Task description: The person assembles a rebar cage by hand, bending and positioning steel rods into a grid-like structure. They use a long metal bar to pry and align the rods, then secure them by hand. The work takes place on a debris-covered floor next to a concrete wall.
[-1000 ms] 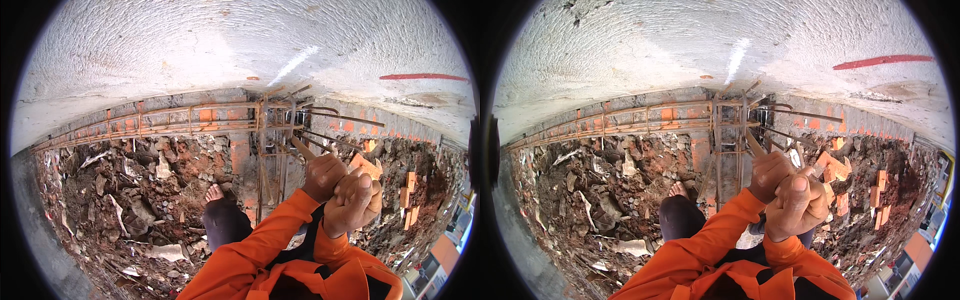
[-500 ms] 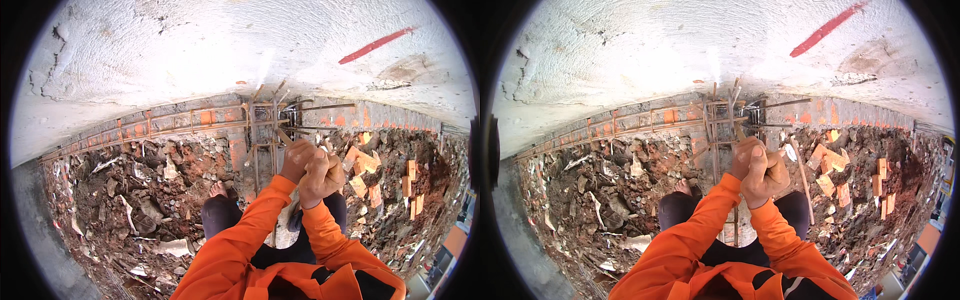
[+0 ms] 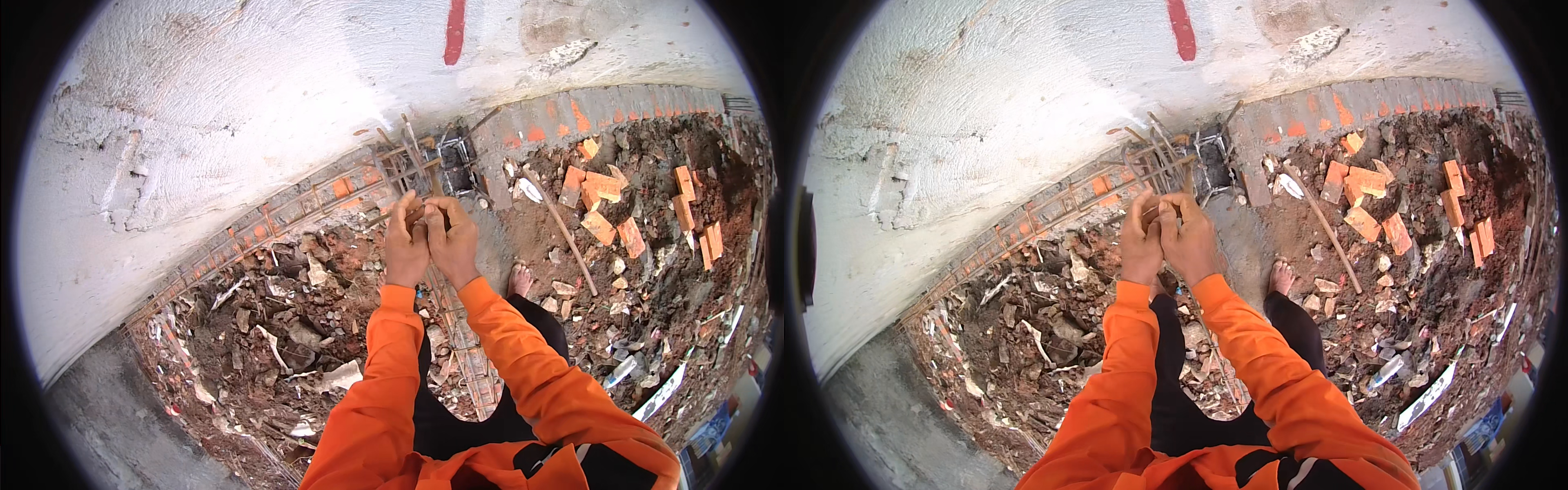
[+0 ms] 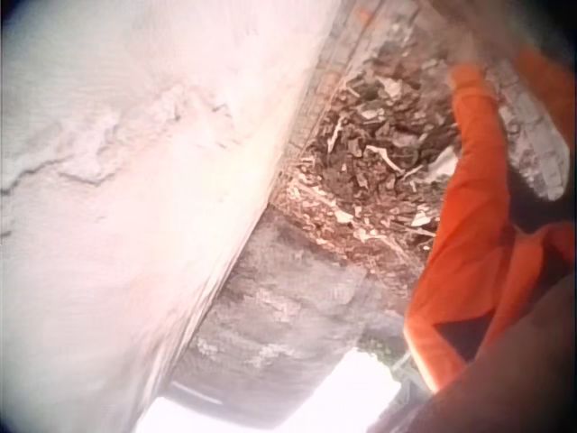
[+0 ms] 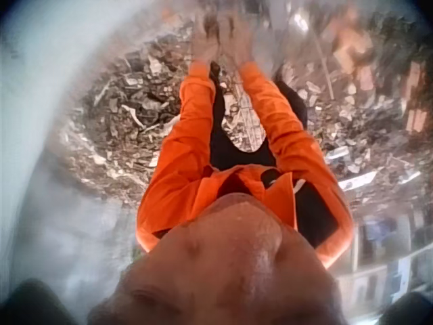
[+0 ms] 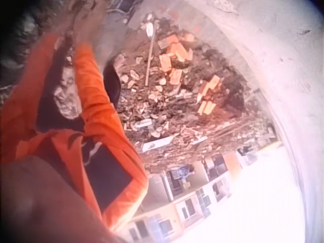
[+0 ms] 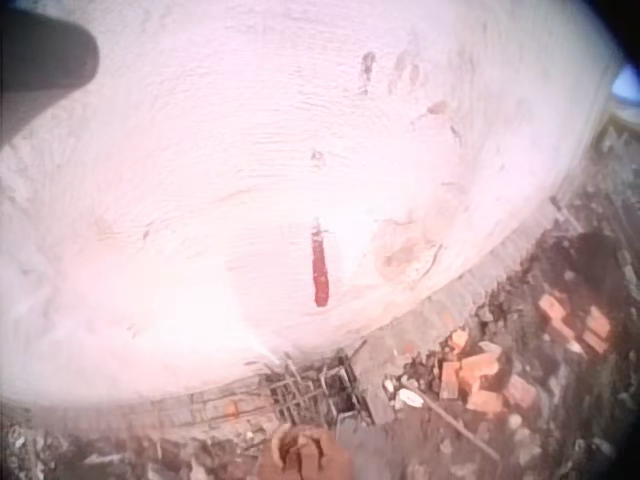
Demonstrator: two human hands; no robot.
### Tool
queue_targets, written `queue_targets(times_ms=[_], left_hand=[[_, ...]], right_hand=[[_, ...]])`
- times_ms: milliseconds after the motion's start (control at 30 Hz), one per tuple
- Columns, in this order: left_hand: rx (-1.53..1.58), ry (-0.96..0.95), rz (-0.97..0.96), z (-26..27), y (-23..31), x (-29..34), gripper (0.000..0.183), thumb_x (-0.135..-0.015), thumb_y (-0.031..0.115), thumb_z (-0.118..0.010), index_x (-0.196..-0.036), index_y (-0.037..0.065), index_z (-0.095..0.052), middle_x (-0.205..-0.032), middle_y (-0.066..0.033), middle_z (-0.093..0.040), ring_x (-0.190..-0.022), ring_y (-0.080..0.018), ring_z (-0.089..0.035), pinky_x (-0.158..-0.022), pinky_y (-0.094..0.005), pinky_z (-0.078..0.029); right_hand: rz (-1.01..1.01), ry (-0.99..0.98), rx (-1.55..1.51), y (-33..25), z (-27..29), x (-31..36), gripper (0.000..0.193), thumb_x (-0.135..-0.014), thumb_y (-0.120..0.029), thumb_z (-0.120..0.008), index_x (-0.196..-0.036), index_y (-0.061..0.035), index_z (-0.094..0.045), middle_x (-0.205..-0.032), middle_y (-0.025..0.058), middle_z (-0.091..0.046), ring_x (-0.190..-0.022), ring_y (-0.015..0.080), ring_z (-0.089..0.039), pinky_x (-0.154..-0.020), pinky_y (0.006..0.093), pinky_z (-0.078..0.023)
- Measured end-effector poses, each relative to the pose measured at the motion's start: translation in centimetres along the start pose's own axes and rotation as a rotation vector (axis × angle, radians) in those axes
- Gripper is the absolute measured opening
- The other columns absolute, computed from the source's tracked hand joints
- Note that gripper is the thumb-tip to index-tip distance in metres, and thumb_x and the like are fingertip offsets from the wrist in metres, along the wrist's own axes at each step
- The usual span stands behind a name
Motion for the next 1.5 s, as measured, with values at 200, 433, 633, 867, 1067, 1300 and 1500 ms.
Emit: queue_targets(times_ms=[200,433,633,867,1067,1300,1500], left_hand=[[0.354,0.308,-0.119,1.3,0.7,-12.6,0.06,-0.096,0.046,-0.041,-0.133,-0.002,-0.042,-0.13,-0.0199,-0.05,-0.124,-0.0301,-0.045,-0.109,-0.0403,-0.027],[0.259,0.495,-0.22,0.9,-4.0,-19.2,0.042,-0.095,0.04,-0.047,-0.099,0.001,-0.061,-0.099,-0.0128,-0.062,-0.096,-0.0223,-0.055,-0.092,-0.0376,-0.038],[0.35,0.516,-0.203,-1.0,-6.0,-19.4,0.032,-0.095,0.032,-0.048,-0.095,0.001,-0.057,-0.087,-0.0095,-0.059,-0.087,-0.0188,-0.053,-0.088,-0.0374,-0.037],[0.479,0.067,-0.164,-1.4,-7.6,-19.4,0.041,-0.097,0.03,-0.044,-0.062,0.012,-0.032,-0.056,0.0016,-0.026,-0.059,-0.0141,-0.029,-0.067,-0.0341,-0.032],[0.475,0.042,-0.176,-2.8,-8.6,-15.3,0.043,-0.097,0.028,-0.042,-0.058,0.015,-0.03,-0.055,0.002,-0.025,-0.057,-0.0142,-0.026,-0.079,-0.0357,-0.034],[0.513,0.124,-0.247,-2.7,-10.3,-12.3,0.043,-0.091,0.022,-0.048,-0.055,0.012,-0.027,-0.057,0.0021,-0.024,-0.061,-0.0125,-0.026,-0.069,-0.03,-0.032],[0.509,0.169,-0.307,-2.8,-8.9,-14.4,0.04,-0.096,0.026,-0.044,-0.061,0.012,-0.03,-0.062,0.002,-0.028,-0.063,-0.0131,-0.027,-0.072,-0.0307,-0.033]], right_hand=[[-0.093,0.038,-0.242,-1.3,-1.4,0.1,0.014,-0.088,-0.017,-0.061,-0.085,-0.0032,-0.061,-0.064,0.0121,-0.061,-0.055,0.0259,-0.061,-0.052,0.0356,-0.047],[0.011,-0.014,-0.201,0.2,-1.3,-0.5,0.017,-0.084,-0.015,-0.064,-0.074,-0.0054,-0.054,-0.054,0.0107,-0.055,-0.046,0.0275,-0.056,-0.045,0.0378,-0.044],[0.08,0.035,-0.196,0.8,-1.4,-0.3,0.017,-0.085,-0.013,-0.066,-0.073,-0.0053,-0.056,-0.053,0.0081,-0.052,-0.043,0.0231,-0.053,-0.043,0.0339,-0.041],[0.121,0.035,-0.157,0.2,-1.8,-0.2,0.014,-0.084,-0.011,-0.066,-0.076,-0.0047,-0.056,-0.054,0.0102,-0.053,-0.045,0.0252,-0.055,-0.044,0.0342,-0.041],[0.194,0.102,-0.153,0.2,-1.6,-0.3,0.013,-0.083,-0.009,-0.067,-0.077,-0.0041,-0.056,-0.054,0.0091,-0.053,-0.045,0.0248,-0.055,-0.044,0.0337,-0.042],[0.18,-0.023,-0.14,0.2,-2.0,0.0,0.014,-0.08,-0.008,-0.07,-0.077,-0.0042,-0.057,-0.057,0.0067,-0.055,-0.048,0.0236,-0.056,-0.047,0.0339,-0.042],[0.173,-0.021,-0.102,0.8,-1.0,1.2,0.014,-0.077,-0.007,-0.072,-0.077,-0.0048,-0.059,-0.059,0.005,-0.057,-0.048,0.0224,-0.055,-0.049,0.0335,-0.043]])
Point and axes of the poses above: each hand's wrist, its own x-axis away from the middle knuckle, its own z-axis out of the back of the hand, y = z × x, the point moved 8 cm from there along -x, towards the middle knuckle
